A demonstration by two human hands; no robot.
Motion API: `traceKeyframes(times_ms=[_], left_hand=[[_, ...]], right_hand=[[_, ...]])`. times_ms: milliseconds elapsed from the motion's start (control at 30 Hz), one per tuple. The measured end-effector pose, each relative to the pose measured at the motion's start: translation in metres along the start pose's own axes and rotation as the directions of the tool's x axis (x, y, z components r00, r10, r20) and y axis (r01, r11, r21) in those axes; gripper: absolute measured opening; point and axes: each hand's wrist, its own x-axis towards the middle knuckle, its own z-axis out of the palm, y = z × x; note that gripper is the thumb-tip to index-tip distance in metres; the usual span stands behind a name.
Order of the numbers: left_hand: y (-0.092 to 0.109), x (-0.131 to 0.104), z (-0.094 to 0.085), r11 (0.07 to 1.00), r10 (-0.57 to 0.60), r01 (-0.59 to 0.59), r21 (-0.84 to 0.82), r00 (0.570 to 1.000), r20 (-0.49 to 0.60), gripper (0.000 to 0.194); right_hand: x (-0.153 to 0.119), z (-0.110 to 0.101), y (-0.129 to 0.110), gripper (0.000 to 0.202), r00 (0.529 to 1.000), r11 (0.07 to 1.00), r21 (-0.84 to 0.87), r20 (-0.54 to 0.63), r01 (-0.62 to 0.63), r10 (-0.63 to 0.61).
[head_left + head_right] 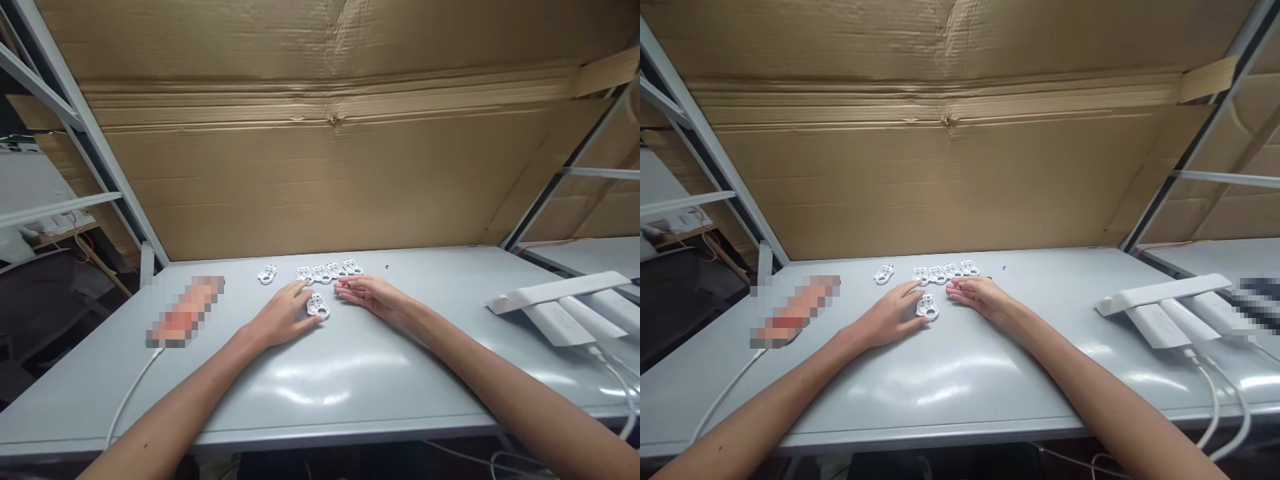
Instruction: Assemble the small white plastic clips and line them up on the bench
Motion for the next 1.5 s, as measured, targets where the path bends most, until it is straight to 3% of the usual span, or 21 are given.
traceKeyframes(times_ms=[267, 467, 567, 700, 800, 933, 1033, 1167, 1267, 1367, 1500], left_hand=[[-0.003, 0.002, 0.005, 0.999, -0.050, 0.050, 0.011, 0.999, -0.006, 0.048], [-0.004, 0.003, 0.006, 0.998, -0.059, 0.059, -0.019, 0.998, -0.004, 0.048], [-0.003, 0.002, 0.005, 0.997, -0.049, 0.050, -0.051, 0.999, 0.023, 0.051], [-0.001, 0.001, 0.003, 0.996, -0.022, 0.026, -0.088, 0.998, 0.052, 0.052], [0.000, 0.001, 0.002, 0.996, 0.011, -0.006, -0.091, 0.998, 0.059, 0.048], [0.001, 0.002, 0.003, 0.994, 0.033, -0.029, -0.106, 0.999, 0.037, 0.045], [0.000, 0.002, 0.004, 0.993, 0.042, -0.038, -0.109, 0.999, 0.034, 0.043], [0.001, 0.003, 0.003, 0.995, 0.046, -0.041, -0.096, 0.998, 0.049, 0.041], [0.001, 0.003, 0.001, 0.994, 0.059, -0.055, -0.094, 0.997, 0.043, 0.039], [0.001, 0.003, 0.000, 0.994, 0.073, -0.069, -0.085, 0.997, 0.040, 0.038], [-0.004, 0.002, -0.002, 0.996, 0.089, -0.088, -0.028, 0.995, 0.040, 0.037]], right_hand=[[0.000, 0.002, 0.005, 0.021, 1.000, 0.996, -0.087, 0.022, 0.019, -0.017], [-0.004, 0.016, 0.004, 0.027, 0.990, 0.941, -0.308, 0.049, 0.140, -0.131], [-0.007, 0.020, 0.005, 0.021, 0.941, 0.775, -0.540, 0.122, 0.329, -0.315], [-0.008, 0.019, 0.012, 0.015, 0.811, 0.414, -0.745, 0.285, 0.523, -0.511], [-0.008, 0.017, 0.018, 0.020, 0.746, 0.248, -0.757, 0.430, 0.605, -0.509], [-0.007, 0.016, 0.023, 0.022, 0.714, 0.136, -0.762, 0.508, 0.633, -0.482], [-0.007, 0.017, 0.024, 0.019, 0.718, 0.107, -0.784, 0.493, 0.612, -0.491], [-0.006, 0.019, 0.025, 0.014, 0.731, 0.134, -0.807, 0.433, 0.575, -0.528], [-0.006, 0.018, 0.024, 0.017, 0.717, 0.125, -0.791, 0.460, 0.599, -0.523], [-0.009, 0.016, 0.021, 0.021, 0.710, 0.096, -0.771, 0.520, 0.630, -0.475], [-0.014, 0.017, 0.014, 0.027, 0.748, 0.082, -0.780, 0.557, 0.620, -0.361]])
